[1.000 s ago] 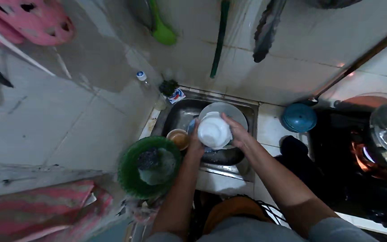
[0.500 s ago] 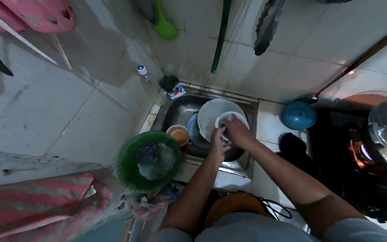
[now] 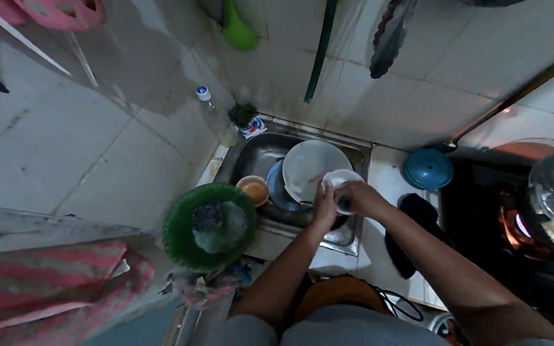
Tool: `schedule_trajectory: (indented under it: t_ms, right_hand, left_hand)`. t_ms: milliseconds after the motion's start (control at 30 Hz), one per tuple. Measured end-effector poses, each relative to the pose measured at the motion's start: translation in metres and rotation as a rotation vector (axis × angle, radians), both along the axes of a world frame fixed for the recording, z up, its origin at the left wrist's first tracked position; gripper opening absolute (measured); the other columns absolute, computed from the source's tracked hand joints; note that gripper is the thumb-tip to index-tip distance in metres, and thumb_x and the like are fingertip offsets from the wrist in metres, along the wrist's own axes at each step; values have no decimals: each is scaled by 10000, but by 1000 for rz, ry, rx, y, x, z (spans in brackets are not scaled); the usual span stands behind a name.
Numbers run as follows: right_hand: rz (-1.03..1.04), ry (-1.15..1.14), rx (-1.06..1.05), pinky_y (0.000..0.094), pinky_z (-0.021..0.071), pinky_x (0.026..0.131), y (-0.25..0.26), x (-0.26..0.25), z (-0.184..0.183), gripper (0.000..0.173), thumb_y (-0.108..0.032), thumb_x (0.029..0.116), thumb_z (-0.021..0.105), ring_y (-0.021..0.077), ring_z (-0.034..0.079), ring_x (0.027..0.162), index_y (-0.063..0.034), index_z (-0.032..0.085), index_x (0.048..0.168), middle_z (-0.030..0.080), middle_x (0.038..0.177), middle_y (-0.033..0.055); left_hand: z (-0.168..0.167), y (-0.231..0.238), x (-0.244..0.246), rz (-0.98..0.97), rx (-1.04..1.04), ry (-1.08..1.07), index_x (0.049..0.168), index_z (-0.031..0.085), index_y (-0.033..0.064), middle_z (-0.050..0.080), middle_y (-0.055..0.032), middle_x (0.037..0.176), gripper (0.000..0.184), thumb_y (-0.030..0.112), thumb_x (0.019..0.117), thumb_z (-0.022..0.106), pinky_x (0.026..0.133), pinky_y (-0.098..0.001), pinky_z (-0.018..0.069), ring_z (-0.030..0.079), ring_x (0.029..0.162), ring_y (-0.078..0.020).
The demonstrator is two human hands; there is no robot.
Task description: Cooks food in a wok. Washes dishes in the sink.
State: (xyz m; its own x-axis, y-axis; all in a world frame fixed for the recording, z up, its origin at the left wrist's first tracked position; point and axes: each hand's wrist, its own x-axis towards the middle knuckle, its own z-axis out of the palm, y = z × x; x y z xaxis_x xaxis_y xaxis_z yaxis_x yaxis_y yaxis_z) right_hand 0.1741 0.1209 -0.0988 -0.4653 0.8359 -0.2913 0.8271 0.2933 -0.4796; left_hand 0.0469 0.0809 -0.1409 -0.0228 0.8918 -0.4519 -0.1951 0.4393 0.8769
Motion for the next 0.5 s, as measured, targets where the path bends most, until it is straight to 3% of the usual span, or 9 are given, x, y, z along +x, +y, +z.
schedule_trajectory:
  t_ms: [67,100,167,233,267,300,367,433,500]
  right_hand:
    - [-212,-22,165,656,501,988,-7,-4,-1,332,71,901,666,479,620,1175,-30,716,1213,642,1277,268]
    - [-298,52,148,636,499,1002,-11,-7,-2,340,22,937,654,464,612,1197,-15,675,1274,620,1312,271]
    - [-283,253,-140,550,413,1137,-20,2,-6,450,-153,1040,581,367,510,1364,-25,513,1466,511,1487,230]
    - [-124,210,-324,583,251,1228,-21,18,-12,694,-303,992,650,371,308,1511,-39,375,1572,318,1634,218]
    - [-83,132,-316,621,241,1216,-21,25,-12,774,-320,953,712,417,296,1504,-26,358,1574,308,1626,248]
    - [-86,77,-273,618,298,1188,-20,33,-14,786,-324,927,755,440,365,1453,-10,394,1550,373,1573,273]
    - [-152,30,-222,574,407,1120,-14,47,-16,680,-252,896,797,411,520,1316,-3,517,1463,539,1412,270]
    - [-190,-158,-208,620,419,1095,-9,55,-11,590,-181,912,755,430,559,1294,-29,560,1447,591,1382,260]
    - [-225,-405,-214,647,431,1063,-5,55,-7,544,-236,937,720,439,571,1289,-44,584,1428,611,1373,251]
  left_hand:
    - [3,-4,11,-63,-9,1,1620,239,154,433,-241,1532,618,497,1105,242,1001,-564,517,553,1300,-373]
    - [4,-2,12,-97,14,30,1621,245,148,414,-231,1555,616,488,1106,252,1056,-574,467,509,1351,-367]
    - [-2,5,9,-141,49,86,1600,287,147,458,-229,1518,596,481,1106,296,1053,-580,460,525,1327,-367]
    - [-4,10,6,-235,5,35,1605,259,162,431,-227,1538,609,501,1101,300,1053,-584,457,514,1333,-372]
    - [-1,11,8,-307,-30,1,1609,248,175,411,-222,1554,621,526,1097,281,1047,-585,459,507,1338,-377]
    - [0,12,11,-392,-52,-23,1616,241,173,390,-224,1570,647,553,1092,246,1041,-582,457,498,1345,-382]
    - [-2,30,12,-530,-3,81,1575,350,95,474,-255,1494,692,563,1092,184,1019,-568,479,548,1292,-384]
    - [-13,62,8,-563,174,490,1384,594,26,605,-227,1365,603,443,1124,245,1064,-560,454,573,1285,-351]
    - [-38,95,-1,-558,338,872,1354,626,47,563,-230,1403,395,264,1101,415,1097,-593,413,500,1347,-403]
